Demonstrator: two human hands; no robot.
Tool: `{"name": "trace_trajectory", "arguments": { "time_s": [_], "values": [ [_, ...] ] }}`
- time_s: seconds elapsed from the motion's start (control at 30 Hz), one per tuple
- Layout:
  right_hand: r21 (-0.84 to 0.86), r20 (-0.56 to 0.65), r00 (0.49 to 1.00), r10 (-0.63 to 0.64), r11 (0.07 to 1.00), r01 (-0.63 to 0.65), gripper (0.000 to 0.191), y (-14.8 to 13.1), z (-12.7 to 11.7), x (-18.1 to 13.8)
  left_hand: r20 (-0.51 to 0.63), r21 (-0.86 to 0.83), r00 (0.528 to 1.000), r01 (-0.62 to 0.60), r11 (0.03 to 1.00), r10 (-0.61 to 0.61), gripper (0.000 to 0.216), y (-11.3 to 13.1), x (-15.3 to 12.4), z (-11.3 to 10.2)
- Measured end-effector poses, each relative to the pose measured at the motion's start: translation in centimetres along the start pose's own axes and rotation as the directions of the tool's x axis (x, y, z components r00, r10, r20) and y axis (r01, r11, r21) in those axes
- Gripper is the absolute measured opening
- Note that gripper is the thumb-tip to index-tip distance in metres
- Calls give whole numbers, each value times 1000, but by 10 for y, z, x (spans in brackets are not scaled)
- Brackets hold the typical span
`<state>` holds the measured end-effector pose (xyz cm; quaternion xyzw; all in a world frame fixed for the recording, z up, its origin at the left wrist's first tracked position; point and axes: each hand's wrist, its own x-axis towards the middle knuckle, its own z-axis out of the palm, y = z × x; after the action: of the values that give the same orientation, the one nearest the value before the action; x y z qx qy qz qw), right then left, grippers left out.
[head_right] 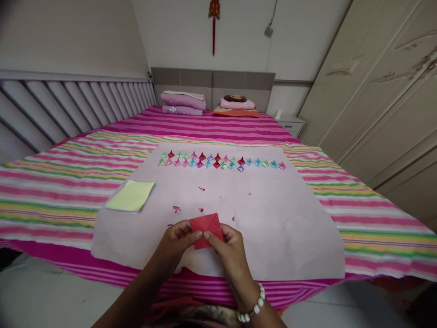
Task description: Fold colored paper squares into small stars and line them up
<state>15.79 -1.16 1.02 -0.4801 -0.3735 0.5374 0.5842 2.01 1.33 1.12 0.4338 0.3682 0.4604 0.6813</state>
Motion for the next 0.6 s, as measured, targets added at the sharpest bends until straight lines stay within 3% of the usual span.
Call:
{"name": "trace_trajectory", "arguments": {
  "time_s": [0.1,0.2,0.33,0.4,0.6],
  "values": [
    [-22,-7,1000,-7,1000,7,21,0,-1,0,-37,43,997,-61,997,62,35,0,-1,-1],
    [-13,30,999,-11,1000,11,22,-2,-2,1,12,154,984,-176,972,177,49,6,-4,-2],
    [3,79,996,-50,999,50,20,-5,-2,1,204,436,936,-350,829,288,13,17,-8,-5],
    [2,70,994,-88,996,88,26,-6,-1,0,242,493,926,-375,785,290,11,20,-9,-7],
    [-186,-49,954,-294,942,281,40,2,-4,-8,63,379,962,-268,886,265,13,18,-8,-6]
  ]
}}
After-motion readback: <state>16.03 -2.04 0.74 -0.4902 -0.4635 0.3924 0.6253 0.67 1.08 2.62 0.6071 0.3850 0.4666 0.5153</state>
